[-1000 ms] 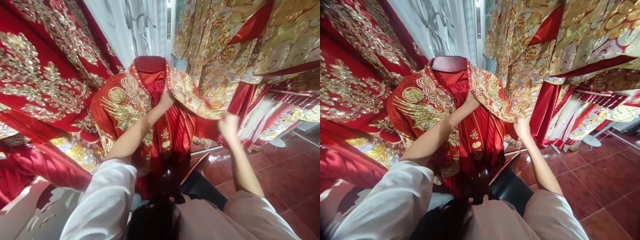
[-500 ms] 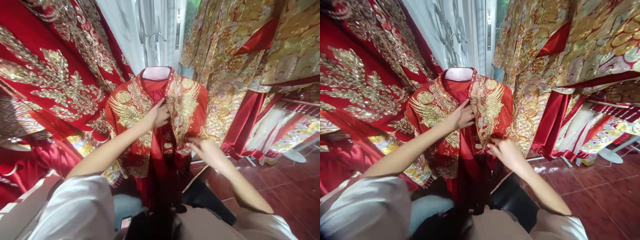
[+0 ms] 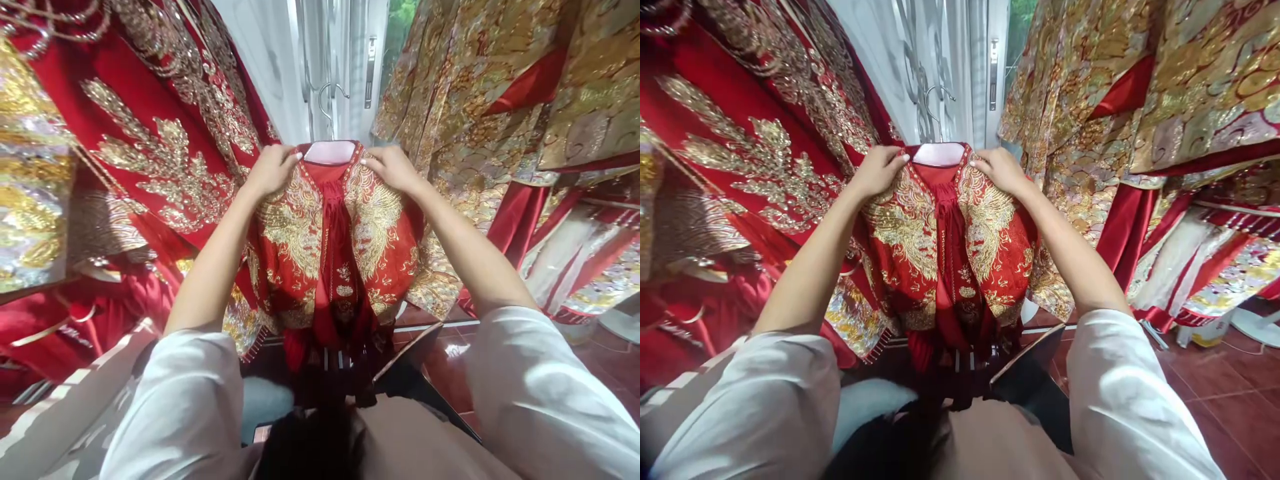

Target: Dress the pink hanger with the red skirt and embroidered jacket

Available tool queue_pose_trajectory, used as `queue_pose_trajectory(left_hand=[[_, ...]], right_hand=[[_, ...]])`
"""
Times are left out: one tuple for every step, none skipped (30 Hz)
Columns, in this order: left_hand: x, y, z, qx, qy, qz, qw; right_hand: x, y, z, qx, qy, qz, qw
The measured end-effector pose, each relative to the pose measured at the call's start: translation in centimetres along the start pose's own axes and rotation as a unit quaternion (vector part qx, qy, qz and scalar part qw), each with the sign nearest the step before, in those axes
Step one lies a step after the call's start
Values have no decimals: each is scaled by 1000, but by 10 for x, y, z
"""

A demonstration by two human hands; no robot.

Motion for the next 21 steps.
queue_pose_trajectory(left_hand=[[0,3,-4,-4,27,2,1000],[0,7,-9,-9,47,9,999],[-1,10,-14,-14,65,21,998],[-2,12,-18,-21,80,37,996],[-4,13,-22,-30,89,56,994],[-7,12,-24,-43,89,76,992],[-10,11,-23,-58,75,97,991],[-13,9,-19,-74,47,119,989],[-17,6,-12,-91,5,141,986],[-21,4,-4,-107,-43,163,980],[-25,1,6,-121,-88,182,972],[-28,-2,17,-135,-122,200,963],[-31,-6,26,-147,-139,216,955],[-33,-11,34,-156,-140,231,950],[-33,-16,41,-165,-130,243,947],[-33,-22,45,-173,-117,256,944],[-32,-30,47,-183,-113,269,939],[-30,-37,47,-197,-120,281,932],[-28,-46,46,-216,-135,291,922],[-27,-53,44,-234,-151,300,912],[-27,-59,43,-249,-164,303,905]], right_hand=[[1,2,-3,16,12,-21,1000],[1,3,-6,29,26,-45,998],[1,3,-9,41,40,-70,996],[1,4,-13,54,47,-97,993],[0,5,-15,65,46,-124,989],[-1,6,-17,75,36,-151,985],[-2,7,-16,84,19,-176,981],[-4,9,-14,88,-4,-197,976],[-6,11,-10,87,-29,-213,973],[-9,13,-4,82,-54,-223,970],[-12,16,3,74,-77,-226,968],[-15,19,11,67,-92,-225,968],[-17,22,19,64,-99,-223,968],[-19,24,26,68,-99,-224,967],[-20,27,32,80,-100,-229,965],[-20,29,37,99,-107,-238,960],[-19,32,39,125,-126,-251,951],[-18,34,40,154,-157,-266,938],[-16,38,40,185,-194,-279,922],[-14,41,39,212,-229,-291,905],[-13,44,38,229,-254,-296,892]])
Point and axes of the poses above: each hand's wrist, its own z-axis away from the middle knuckle, its own x-axis out of the palm, y = z × x, the point moved 1 cm from there along -z, towards the middle knuckle, and after that the axes turned 12 degrees about z, right-handed, at the moved point
